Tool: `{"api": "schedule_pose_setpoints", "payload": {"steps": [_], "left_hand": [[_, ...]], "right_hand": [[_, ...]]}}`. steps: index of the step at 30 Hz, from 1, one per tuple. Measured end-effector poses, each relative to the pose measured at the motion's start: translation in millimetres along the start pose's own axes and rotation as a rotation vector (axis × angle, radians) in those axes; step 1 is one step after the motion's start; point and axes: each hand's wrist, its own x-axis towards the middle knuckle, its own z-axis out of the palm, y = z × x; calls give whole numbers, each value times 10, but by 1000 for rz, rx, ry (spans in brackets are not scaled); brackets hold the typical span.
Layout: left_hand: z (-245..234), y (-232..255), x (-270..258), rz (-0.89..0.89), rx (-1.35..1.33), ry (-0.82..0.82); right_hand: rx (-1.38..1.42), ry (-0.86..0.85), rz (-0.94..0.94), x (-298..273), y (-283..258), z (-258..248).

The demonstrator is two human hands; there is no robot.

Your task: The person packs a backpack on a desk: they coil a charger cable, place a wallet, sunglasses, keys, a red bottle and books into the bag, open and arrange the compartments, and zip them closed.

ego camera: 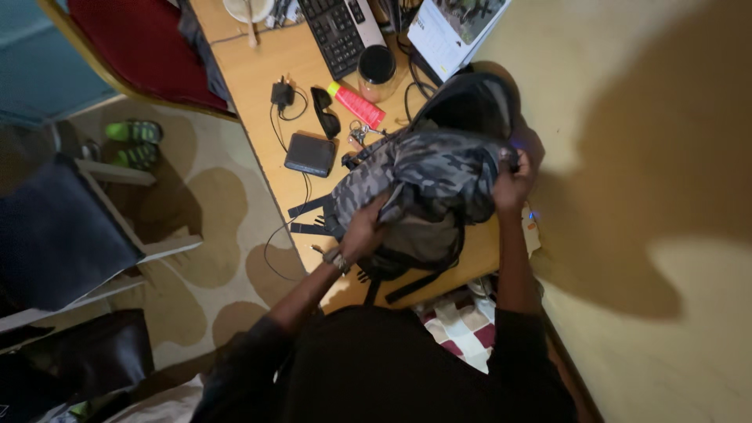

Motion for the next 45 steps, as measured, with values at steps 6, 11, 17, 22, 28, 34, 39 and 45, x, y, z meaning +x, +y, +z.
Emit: {"api": "schedule_pose_setpoints", "payload": {"steps": [6, 11, 17, 22, 28, 34, 39, 45], "left_hand": [[-104, 542, -203, -224, 225, -67], [-308, 943, -218, -82, 433, 238], [-341, 1580, -275, 341, 604, 227], [-312, 1944, -486, 595, 726, 225], [-673, 1769, -807, 630, 829, 265], [-775, 1695, -904, 699, 616, 317], [-733, 1845, -1129, 586, 558, 399], [-701, 2002, -1355, 407, 524, 295]], "right_hand": [[130, -132, -84, -142, -467, -13], [209, -337, -44, -418, -754, -140], [-107, -349, -472, -765, -1466, -526], [72, -606, -765, -1024, -2141, -620], [191, -774, -1007, -1334, -2493, -667], [306, -691, -1053, -1143, -2544, -355], [198, -612, -896, -1067, -2708, -448], [75, -555, -887, -1105, -2772, -406]]}}
